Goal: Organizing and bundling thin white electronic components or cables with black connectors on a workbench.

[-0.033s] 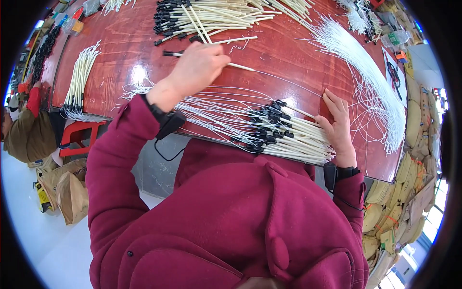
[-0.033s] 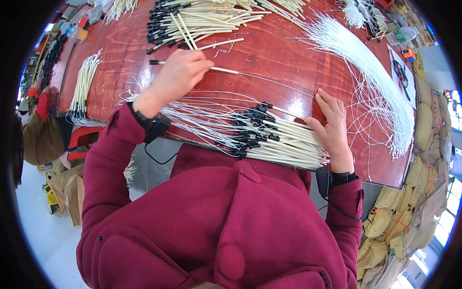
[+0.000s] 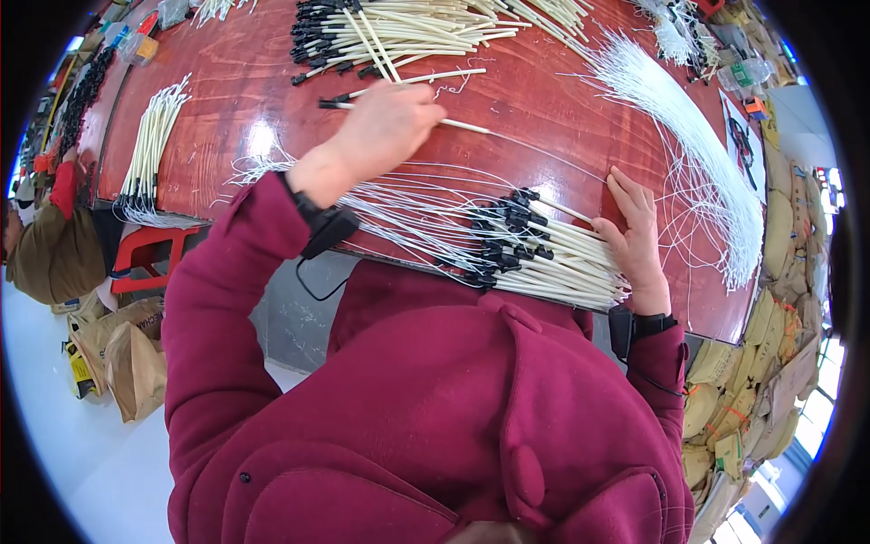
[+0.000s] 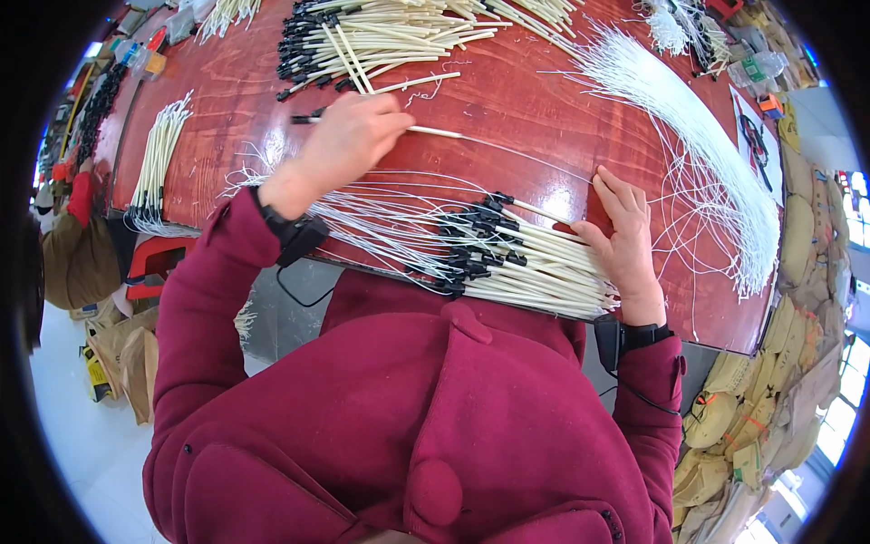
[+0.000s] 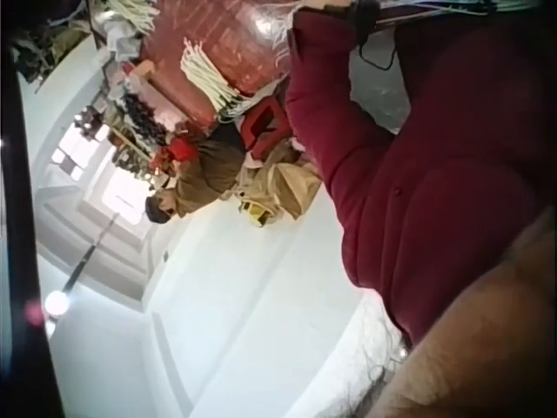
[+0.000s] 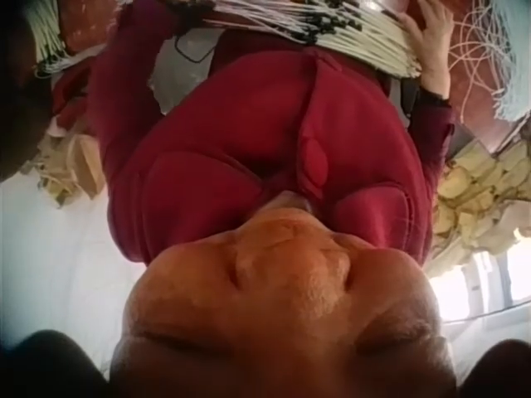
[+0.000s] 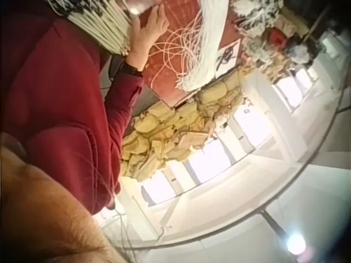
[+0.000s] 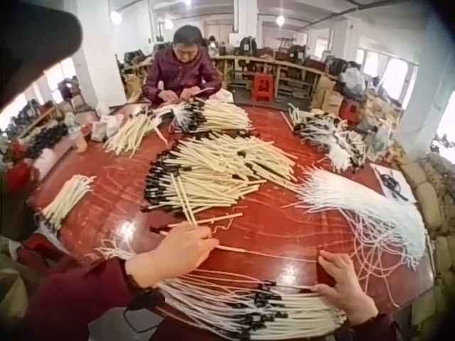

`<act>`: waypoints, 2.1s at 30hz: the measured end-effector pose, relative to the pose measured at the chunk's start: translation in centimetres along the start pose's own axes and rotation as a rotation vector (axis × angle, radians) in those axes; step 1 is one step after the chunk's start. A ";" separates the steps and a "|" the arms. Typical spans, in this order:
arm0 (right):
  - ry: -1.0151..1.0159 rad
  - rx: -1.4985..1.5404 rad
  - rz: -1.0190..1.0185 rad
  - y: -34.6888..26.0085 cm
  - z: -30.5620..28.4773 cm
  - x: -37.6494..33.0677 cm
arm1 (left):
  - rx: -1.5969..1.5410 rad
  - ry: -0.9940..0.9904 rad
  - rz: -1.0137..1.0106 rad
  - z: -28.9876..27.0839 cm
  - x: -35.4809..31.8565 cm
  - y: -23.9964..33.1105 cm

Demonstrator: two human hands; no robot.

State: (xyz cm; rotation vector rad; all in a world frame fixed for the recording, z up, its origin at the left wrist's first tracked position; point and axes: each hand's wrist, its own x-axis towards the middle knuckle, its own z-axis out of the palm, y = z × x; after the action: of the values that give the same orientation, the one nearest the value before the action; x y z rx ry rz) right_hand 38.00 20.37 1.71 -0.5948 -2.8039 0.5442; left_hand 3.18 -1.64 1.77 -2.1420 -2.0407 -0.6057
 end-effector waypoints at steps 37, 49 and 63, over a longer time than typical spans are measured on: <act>0.074 -0.175 -0.240 -1.8 1.1 6.5 | -0.203 0.228 -0.251 -0.5 -1.1 -0.1; -0.221 0.068 -0.110 0.8 -5.5 -1.5 | -0.150 -0.209 -0.978 -11.6 -20.6 -6.5; 0.233 -0.569 0.147 11.8 -0.6 4.4 | -0.021 -0.084 0.150 5.3 13.0 6.7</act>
State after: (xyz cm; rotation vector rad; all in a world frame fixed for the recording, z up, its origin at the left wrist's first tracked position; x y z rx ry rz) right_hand 38.30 32.51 -1.83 -0.9042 -2.6844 -0.3055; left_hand 10.95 11.74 2.93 -2.3439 -1.8975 -0.5283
